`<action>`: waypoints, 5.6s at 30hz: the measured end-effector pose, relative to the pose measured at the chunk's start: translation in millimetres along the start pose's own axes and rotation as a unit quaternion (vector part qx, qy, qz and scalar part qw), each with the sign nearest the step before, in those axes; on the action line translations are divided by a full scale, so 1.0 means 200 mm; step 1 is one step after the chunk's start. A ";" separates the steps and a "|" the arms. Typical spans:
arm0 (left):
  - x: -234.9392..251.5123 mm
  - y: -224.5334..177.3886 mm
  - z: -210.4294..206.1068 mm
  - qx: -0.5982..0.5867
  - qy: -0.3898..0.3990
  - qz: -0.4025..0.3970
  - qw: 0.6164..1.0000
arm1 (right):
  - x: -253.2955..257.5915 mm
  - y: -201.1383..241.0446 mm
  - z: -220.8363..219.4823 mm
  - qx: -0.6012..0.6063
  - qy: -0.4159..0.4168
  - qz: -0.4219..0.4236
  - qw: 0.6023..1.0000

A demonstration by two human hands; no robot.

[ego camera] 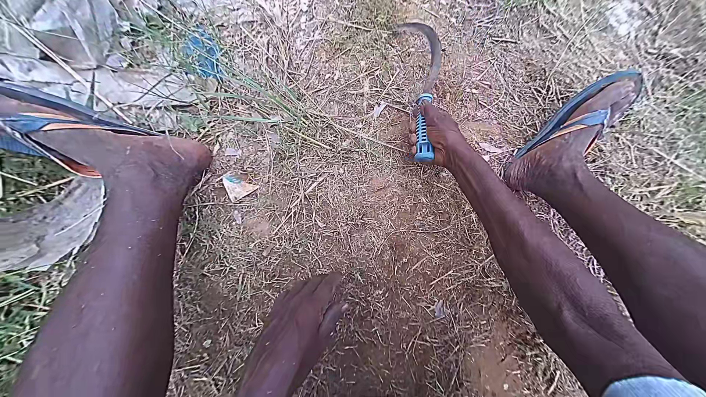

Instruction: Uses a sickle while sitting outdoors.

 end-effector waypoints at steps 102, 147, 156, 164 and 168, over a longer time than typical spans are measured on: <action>0.04 0.00 0.06 -0.040 -0.011 0.011 0.999 | -1.00 -0.77 -0.39 0.109 0.078 -0.042 0.990; 1.08 0.15 0.73 0.235 -0.150 0.112 0.954 | -0.86 -0.65 -0.12 0.141 0.023 0.021 0.990; 0.95 0.26 0.73 0.209 -0.196 0.120 0.950 | -0.91 -0.70 -0.31 0.117 0.085 0.007 0.989; 0.92 0.17 0.83 0.238 -0.141 0.115 0.954 | -0.91 -0.33 -0.17 0.135 0.021 0.146 0.980; 0.87 0.14 0.76 0.223 -0.145 0.121 0.956 | -0.92 -0.07 -0.12 0.238 -0.068 0.263 0.932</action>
Point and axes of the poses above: each hand's wrist, its own x-axis towards the middle knuckle, its own z-axis out of the back of the hand, y = z × x, the point moved 8 cm from there along x, towards the middle knuckle, and after that the axes turned 10 degrees about -x, right-handed, at the moved point
